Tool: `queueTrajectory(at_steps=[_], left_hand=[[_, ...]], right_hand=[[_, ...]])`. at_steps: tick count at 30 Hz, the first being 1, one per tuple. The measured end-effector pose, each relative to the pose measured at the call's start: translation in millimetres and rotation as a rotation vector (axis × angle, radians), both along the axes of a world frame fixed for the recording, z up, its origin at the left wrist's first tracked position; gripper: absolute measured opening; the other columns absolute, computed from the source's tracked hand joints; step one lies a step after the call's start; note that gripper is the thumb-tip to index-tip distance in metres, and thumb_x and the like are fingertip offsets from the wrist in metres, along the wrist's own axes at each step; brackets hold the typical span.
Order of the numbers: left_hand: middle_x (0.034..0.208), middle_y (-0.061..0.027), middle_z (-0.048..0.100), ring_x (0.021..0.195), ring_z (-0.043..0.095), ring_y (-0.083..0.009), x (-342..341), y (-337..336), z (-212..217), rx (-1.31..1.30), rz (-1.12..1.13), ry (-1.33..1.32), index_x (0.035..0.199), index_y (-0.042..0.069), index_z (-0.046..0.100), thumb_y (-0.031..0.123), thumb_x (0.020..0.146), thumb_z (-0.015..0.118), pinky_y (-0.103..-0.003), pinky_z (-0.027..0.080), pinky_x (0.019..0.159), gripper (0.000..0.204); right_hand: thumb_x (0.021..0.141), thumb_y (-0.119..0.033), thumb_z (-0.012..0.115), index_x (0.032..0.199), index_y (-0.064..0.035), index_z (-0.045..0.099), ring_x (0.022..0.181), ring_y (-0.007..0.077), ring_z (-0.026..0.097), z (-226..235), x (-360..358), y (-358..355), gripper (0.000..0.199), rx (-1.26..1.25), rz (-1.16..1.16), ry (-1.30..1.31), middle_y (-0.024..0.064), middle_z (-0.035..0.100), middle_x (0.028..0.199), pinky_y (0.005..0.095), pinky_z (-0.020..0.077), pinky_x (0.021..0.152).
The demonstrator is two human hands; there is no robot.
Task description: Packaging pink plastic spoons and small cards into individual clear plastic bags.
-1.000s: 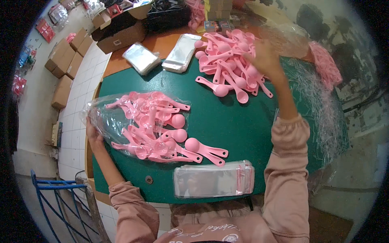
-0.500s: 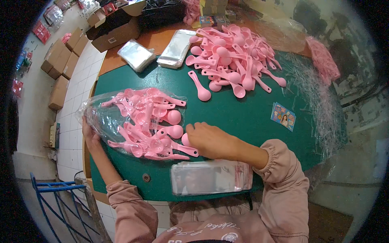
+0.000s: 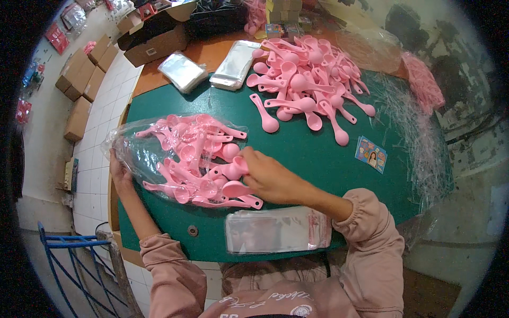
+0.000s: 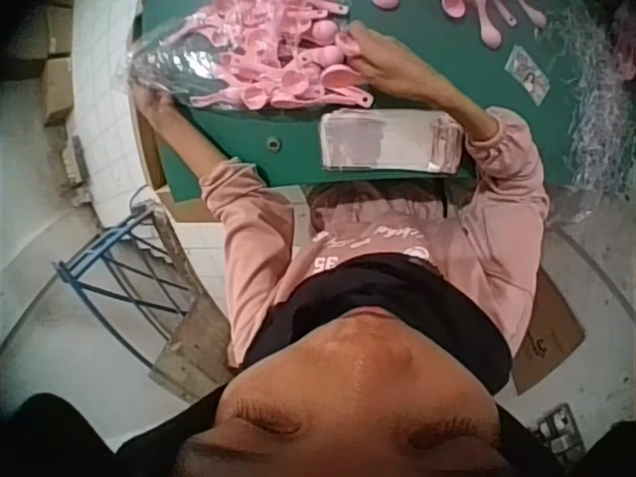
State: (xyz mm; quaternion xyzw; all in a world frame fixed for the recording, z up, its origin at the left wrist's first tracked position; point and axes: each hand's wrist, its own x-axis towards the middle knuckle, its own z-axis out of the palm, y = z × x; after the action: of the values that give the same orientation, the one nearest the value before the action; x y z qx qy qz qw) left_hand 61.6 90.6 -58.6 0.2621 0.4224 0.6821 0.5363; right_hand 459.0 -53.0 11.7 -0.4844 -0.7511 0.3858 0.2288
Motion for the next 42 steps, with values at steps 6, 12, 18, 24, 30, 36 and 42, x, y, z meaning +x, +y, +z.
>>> queueTrajectory(at_steps=[6,12,18,24,30,36,42], left_hand=[[0.12,-0.0137,0.048,0.107,0.051,-0.0217,-7.9,3.4,-7.1,0.005,-0.012,-0.034,0.126,0.003,0.037,0.023,0.096,0.022,-0.031,0.048,0.084,0.039],[0.118,-0.0131,0.049,0.104,0.052,-0.0217,-7.9,4.5,-6.3,0.009,-0.013,-0.034,0.124,0.002,0.038,0.024,0.096,0.022,-0.032,0.049,0.084,0.039],[0.119,-0.0139,0.049,0.104,0.052,-0.0226,-1.7,1.9,-2.5,-0.007,0.026,-0.006,0.124,0.002,0.039,0.025,0.097,0.02,-0.034,0.047,0.086,0.04],[0.12,-0.0149,0.049,0.104,0.052,-0.0232,-3.4,-1.3,1.1,-0.036,0.028,-0.032,0.124,0.002,0.038,0.026,0.097,0.019,-0.035,0.045,0.089,0.042],[0.118,-0.0139,0.05,0.106,0.051,-0.0246,-1.1,3.5,-3.0,0.001,0.009,-0.04,0.122,0.002,0.041,0.028,0.096,0.019,-0.037,0.044,0.091,0.043],[0.118,-0.0162,0.05,0.103,0.053,-0.0241,-0.7,-0.5,-0.8,-0.006,0.068,-0.001,0.125,0.002,0.038,0.026,0.096,0.021,-0.034,0.048,0.084,0.041],[0.116,-0.0156,0.051,0.101,0.054,-0.0229,-1.3,2.2,-3.8,0.014,0.02,0.046,0.124,0.001,0.039,0.025,0.096,0.022,-0.032,0.049,0.082,0.04]], right_hand=[[0.075,-0.023,0.063,0.108,0.0002,0.036,0.083,0.041,0.053,2.7,-23.5,-25.4,0.049,-0.004,0.056,-0.152,0.0221,0.051,0.093,0.0453,0.0431,0.07],[0.068,-0.015,0.064,0.101,-0.0014,0.039,0.078,0.0374,0.056,-4.7,-10.4,-12.9,0.044,-0.048,0.103,-0.293,0.0193,0.055,0.082,0.0458,0.044,0.061],[0.065,-0.016,0.062,0.09,-0.0024,0.048,0.071,0.0322,0.054,15.3,33.4,2.0,0.031,-0.216,0.278,-0.287,0.0155,0.055,0.077,0.0395,0.0413,0.062],[0.071,-0.019,0.059,0.115,-0.0014,0.049,0.104,0.0191,0.048,45.0,116.4,60.2,0.048,-0.033,-0.089,-0.172,0.0131,0.053,0.11,0.0297,0.0382,0.087],[0.074,-0.018,0.057,0.109,0.0002,0.054,0.098,0.0218,0.053,57.6,182.7,169.7,0.039,-0.033,-0.278,-0.366,0.0141,0.056,0.108,0.0319,0.0415,0.083],[0.074,-0.009,0.058,0.093,-0.0035,0.061,0.085,0.0201,0.057,29.1,114.1,134.2,0.02,0.593,-0.328,-0.154,0.011,0.061,0.088,0.0281,0.045,0.073],[0.072,-0.015,0.066,0.097,-0.0038,0.059,0.1,0.0233,0.051,-10.7,-6.4,66.1,0.027,0.371,0.503,-0.06,0.0087,0.055,0.102,0.0321,0.0441,0.08]])
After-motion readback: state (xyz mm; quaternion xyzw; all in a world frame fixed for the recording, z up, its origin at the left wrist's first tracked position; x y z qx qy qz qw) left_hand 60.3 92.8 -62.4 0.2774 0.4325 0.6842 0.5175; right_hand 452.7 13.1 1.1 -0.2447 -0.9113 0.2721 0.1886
